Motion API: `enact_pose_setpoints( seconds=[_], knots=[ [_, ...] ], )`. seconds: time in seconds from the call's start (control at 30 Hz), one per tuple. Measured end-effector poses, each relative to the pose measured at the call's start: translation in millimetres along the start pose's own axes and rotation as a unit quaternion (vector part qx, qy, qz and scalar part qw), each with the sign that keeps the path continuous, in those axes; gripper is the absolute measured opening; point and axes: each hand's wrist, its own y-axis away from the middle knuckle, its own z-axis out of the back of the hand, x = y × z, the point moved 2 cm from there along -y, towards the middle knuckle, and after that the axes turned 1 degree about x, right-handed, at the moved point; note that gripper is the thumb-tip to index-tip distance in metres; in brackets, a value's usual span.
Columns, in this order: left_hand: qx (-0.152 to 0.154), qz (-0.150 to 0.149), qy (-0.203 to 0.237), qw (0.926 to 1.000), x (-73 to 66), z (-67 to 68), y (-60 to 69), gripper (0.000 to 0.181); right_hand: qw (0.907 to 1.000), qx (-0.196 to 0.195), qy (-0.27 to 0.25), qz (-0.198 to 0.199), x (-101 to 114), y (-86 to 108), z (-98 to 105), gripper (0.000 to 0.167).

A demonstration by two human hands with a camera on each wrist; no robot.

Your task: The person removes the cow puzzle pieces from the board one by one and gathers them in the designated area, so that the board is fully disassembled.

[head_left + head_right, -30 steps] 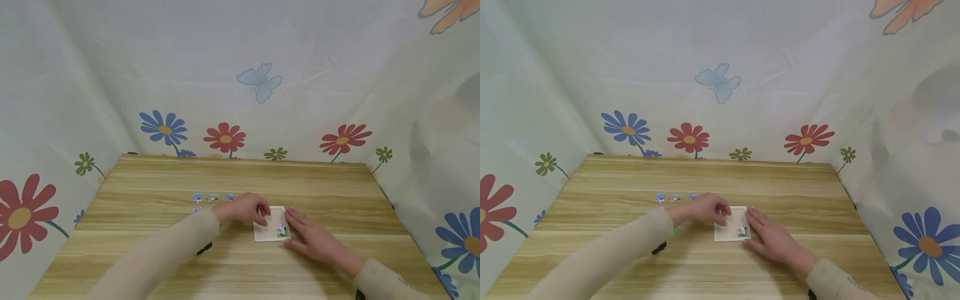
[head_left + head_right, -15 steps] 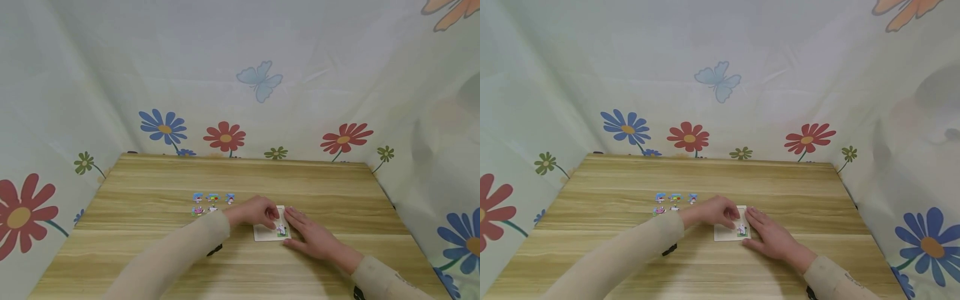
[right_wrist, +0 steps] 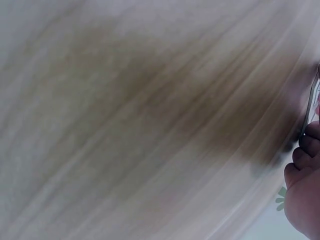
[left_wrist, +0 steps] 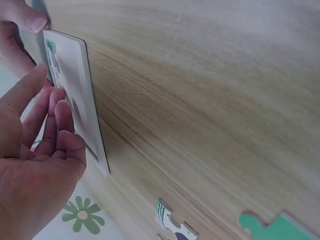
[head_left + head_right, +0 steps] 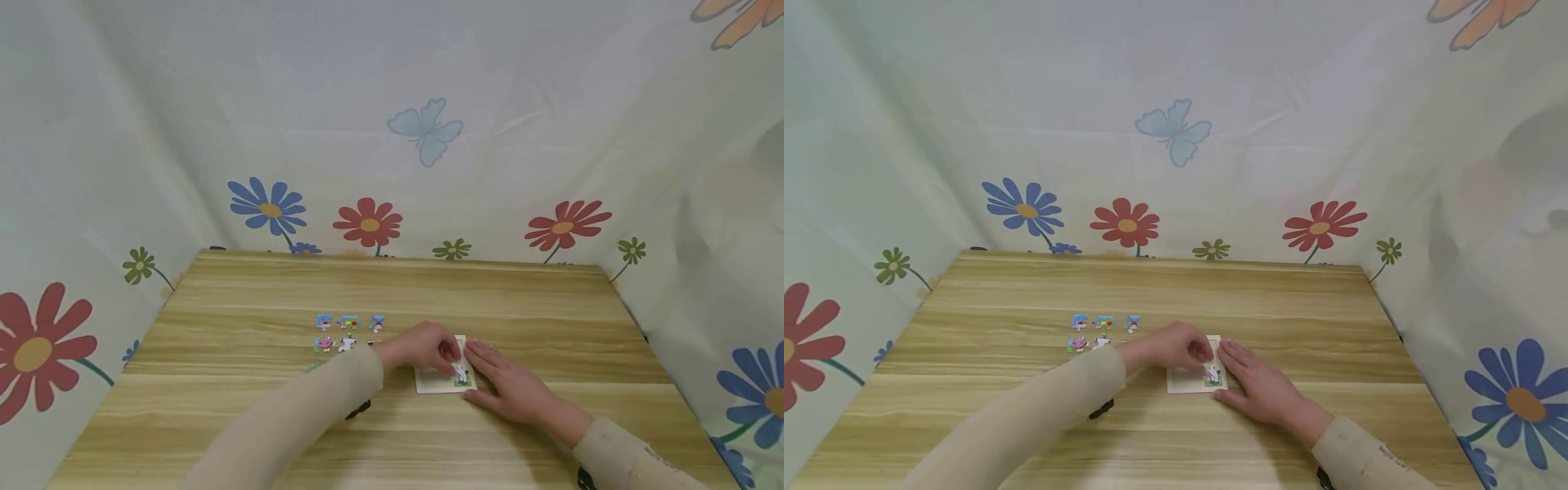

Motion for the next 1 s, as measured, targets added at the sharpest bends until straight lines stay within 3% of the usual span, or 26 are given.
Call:
enact_pose_setpoints(
  seconds=[0.6, 1.0],
  knots=[
    [0.002, -0.009, 0.018, 0.9998, -5.4, -5.8, -1.6, 0.017, 0.9999, -0.013, 0.005, 0.007, -2.3, -1.5, -3.0, 0.073],
    [0.013, -0.027, -0.003, 0.9995, -5.9, -6.8, -1.2, 0.018, 1.0, -0.006, 0.004, 0.0, -3.6, -2.2, -4.3, 0.074]
  ],
)
